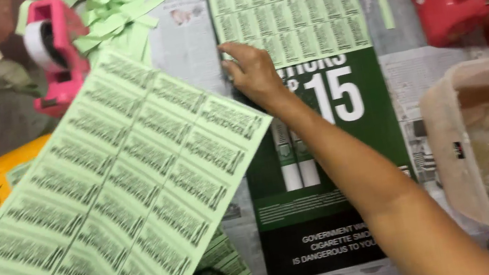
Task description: Applying glue to a promotional poster with a brush and sticking green labels onto it before cutting them into strips.
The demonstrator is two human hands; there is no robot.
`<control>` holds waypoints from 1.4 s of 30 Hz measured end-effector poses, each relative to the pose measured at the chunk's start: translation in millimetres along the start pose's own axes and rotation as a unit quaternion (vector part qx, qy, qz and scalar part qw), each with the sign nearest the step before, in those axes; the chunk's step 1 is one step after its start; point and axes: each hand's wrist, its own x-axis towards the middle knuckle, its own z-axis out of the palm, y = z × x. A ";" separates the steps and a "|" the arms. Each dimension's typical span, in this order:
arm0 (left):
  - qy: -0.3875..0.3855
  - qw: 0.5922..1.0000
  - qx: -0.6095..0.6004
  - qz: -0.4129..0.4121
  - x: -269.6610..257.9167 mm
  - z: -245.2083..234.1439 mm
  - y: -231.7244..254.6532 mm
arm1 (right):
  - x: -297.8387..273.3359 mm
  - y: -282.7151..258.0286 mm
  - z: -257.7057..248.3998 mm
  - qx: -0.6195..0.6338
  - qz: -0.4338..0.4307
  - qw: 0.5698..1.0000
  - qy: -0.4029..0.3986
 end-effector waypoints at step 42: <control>-0.239 0.655 0.479 0.533 -199.3 387.8 -89.4 | -156.3 38.7 -202.1 -0.168 0.297 0.938 0.057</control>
